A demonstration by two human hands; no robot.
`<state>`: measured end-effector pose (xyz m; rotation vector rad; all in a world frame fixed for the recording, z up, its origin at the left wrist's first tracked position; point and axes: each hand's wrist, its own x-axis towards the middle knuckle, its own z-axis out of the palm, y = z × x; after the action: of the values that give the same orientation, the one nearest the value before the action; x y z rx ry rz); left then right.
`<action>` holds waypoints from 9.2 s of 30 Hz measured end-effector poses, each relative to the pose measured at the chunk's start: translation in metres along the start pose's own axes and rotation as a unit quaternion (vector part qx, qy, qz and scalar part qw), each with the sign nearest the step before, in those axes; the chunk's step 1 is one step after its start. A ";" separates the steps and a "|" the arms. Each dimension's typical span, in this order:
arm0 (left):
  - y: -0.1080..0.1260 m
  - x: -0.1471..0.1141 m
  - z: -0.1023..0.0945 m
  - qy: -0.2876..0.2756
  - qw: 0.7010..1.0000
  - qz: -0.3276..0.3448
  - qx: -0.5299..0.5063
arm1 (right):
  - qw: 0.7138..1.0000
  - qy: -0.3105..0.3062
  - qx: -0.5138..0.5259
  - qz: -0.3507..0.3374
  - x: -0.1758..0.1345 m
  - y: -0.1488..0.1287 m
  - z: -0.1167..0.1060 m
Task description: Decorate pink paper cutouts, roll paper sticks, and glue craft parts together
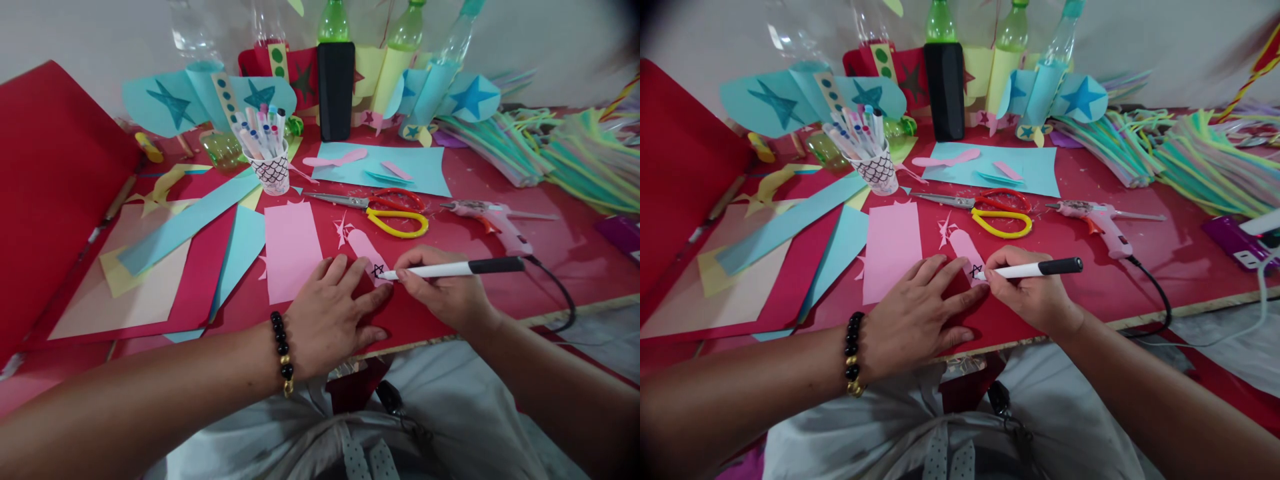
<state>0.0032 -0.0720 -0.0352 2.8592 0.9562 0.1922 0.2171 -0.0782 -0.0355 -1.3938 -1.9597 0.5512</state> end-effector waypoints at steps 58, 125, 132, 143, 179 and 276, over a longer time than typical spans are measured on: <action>0.000 0.000 0.000 0.010 1.000 0.007 0.003 | 1.000 -0.024 0.008 0.012 0.001 0.001 0.004; -0.001 0.000 0.000 0.002 1.000 0.005 -0.005 | 0.999 0.044 0.020 0.006 0.000 -0.002 -0.002; -0.001 0.001 0.001 0.000 1.000 0.004 -0.003 | 0.999 0.037 0.009 0.014 0.001 -0.001 -0.001; 0.000 0.000 0.000 -0.001 1.000 0.003 -0.003 | 0.998 0.057 0.023 0.031 -0.001 0.001 -0.002; 0.000 -0.001 0.000 0.008 1.000 0.004 0.003 | 0.999 0.043 -0.008 0.021 0.004 0.002 0.004; 0.000 -0.001 -0.002 0.006 1.000 0.009 0.017 | 0.997 0.060 0.000 0.050 0.002 -0.002 0.003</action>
<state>0.0024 -0.0723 -0.0333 2.9011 0.9445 0.1980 0.2133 -0.0769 -0.0357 -1.4961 -1.8044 0.5006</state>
